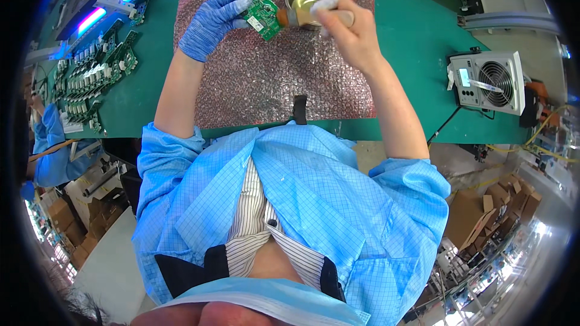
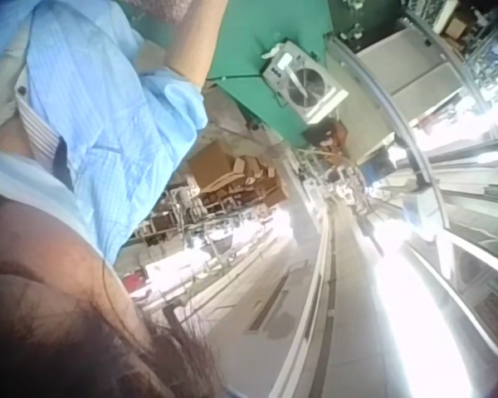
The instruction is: Apply a protective liquid coating to printed circuit boards using a brush.
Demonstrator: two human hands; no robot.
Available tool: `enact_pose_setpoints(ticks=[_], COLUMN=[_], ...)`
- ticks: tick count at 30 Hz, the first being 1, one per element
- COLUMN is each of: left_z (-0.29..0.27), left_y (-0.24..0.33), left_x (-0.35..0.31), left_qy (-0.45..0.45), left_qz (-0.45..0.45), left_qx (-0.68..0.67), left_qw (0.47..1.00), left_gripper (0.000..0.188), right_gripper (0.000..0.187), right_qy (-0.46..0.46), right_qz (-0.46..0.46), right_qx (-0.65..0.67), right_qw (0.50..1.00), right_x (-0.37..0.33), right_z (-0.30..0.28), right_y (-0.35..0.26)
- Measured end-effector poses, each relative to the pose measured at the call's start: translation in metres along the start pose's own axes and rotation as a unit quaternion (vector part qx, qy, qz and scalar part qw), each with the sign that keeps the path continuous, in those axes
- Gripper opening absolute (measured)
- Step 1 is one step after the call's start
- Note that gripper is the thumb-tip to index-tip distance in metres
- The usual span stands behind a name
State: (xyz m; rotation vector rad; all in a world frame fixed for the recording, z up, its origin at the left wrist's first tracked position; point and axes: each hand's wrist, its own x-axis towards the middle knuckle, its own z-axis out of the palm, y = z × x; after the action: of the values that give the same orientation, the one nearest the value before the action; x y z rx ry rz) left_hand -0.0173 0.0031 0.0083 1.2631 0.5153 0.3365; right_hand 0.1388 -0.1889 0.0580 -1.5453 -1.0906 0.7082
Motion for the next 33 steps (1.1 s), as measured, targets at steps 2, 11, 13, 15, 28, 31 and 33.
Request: enact_pose_setpoints(ticks=[2,11,13,15,28,31,33], left_z=[0.003,-0.001,0.001,0.005,0.001,-0.006,-0.016], left_y=[0.001,0.000,0.001,-0.002,-0.009,-0.007,-0.007], left_x=[0.001,-0.003,-0.002,0.000,0.017,0.027,0.043], left_qy=[-0.011,0.005,0.024,0.046,0.127,0.135,0.128], left_qz=[0.000,0.030,0.030,0.040,0.061,0.063,0.070], left_qx=[-0.004,-0.066,-0.098,-0.118,-0.134,-0.136,-0.161], left_qw=[1.000,0.997,0.994,0.991,0.981,0.979,0.976], left_gripper=[0.033,0.033,0.033,0.033,0.033,0.028,0.028], right_gripper=[0.017,0.017,0.017,0.017,0.012,0.012,0.013], right_qy=[0.058,-0.015,0.083,0.110,0.096,0.116,0.152], right_qz=[-0.034,0.045,0.020,0.015,0.041,0.041,0.046], right_qx=[0.060,0.043,0.090,0.085,0.092,0.130,0.147], right_qw=[0.996,0.998,0.992,0.990,0.990,0.984,0.976], right_x=[0.006,-0.007,-0.009,-0.011,-0.002,-0.002,-0.002], right_z=[0.001,0.004,0.007,0.019,0.034,0.033,0.028], right_y=[0.002,0.022,0.022,0.027,0.028,0.029,0.033])
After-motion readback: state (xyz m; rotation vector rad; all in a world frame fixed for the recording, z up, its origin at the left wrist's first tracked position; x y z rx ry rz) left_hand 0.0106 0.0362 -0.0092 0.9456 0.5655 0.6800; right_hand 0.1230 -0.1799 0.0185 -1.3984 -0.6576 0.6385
